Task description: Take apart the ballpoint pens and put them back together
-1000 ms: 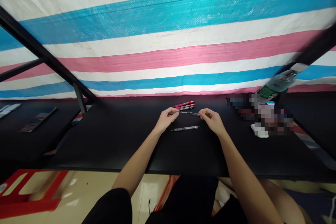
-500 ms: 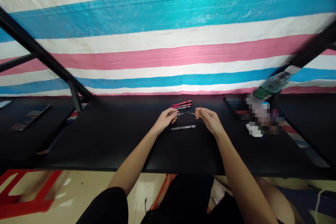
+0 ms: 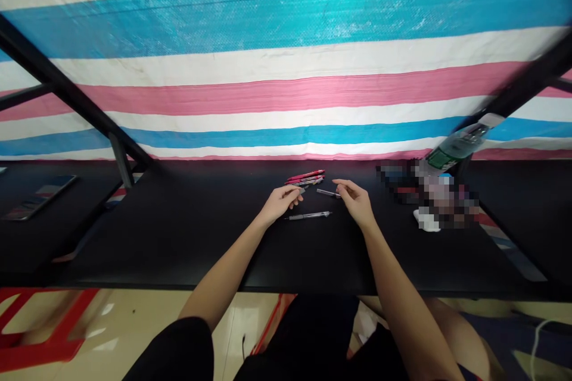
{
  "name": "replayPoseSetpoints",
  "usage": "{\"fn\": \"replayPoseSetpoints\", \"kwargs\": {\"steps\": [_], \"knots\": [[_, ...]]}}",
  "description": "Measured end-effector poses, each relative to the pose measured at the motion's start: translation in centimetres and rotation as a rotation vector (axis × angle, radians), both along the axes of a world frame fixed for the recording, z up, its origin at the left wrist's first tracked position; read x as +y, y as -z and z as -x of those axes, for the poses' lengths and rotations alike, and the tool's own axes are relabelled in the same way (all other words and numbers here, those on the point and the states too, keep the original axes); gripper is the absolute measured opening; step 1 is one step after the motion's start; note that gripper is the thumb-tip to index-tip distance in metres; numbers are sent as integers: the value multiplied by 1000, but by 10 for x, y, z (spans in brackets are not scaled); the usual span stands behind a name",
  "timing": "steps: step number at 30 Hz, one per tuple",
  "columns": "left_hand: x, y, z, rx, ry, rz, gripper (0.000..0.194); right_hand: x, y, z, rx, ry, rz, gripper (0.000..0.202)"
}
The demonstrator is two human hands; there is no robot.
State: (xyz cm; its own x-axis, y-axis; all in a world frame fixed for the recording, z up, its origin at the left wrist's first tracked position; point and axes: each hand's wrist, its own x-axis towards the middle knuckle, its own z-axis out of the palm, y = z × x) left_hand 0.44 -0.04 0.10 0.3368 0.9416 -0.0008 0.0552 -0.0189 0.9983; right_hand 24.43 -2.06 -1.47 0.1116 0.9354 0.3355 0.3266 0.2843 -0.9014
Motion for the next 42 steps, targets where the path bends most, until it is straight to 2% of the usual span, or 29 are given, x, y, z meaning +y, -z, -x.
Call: {"fn": "replayPoseSetpoints", "kwargs": {"steps": [2,5,9,12,16,22,27,36,42], "knots": [[1,0,-1,-43,-5,11,39,3,7,-4,-186,72,-75,30],[0,-1,-2,-70,-10,30,39,6,17,-7,-408,81,-105,26],[-2,-5,-2,-81,-24,53,34,8,24,-8,-522,42,-67,21],[-2,-7,-1,-100,-44,73,31,8,24,-8,-528,29,-52,13],[-2,-6,-1,-111,-61,94,28,7,18,-7,-379,39,-1,19],[-2,-4,-1,-65,-34,74,27,7,10,-5,138,2,116,38],[-3,-6,-1,-3,-6,25,27,8,9,-5,324,-27,120,38],[-3,-6,-1,6,1,-9,31,5,4,-3,336,-101,141,36],[0,-3,0,-1,-18,-33,33,5,3,-6,301,-64,139,36]]}}
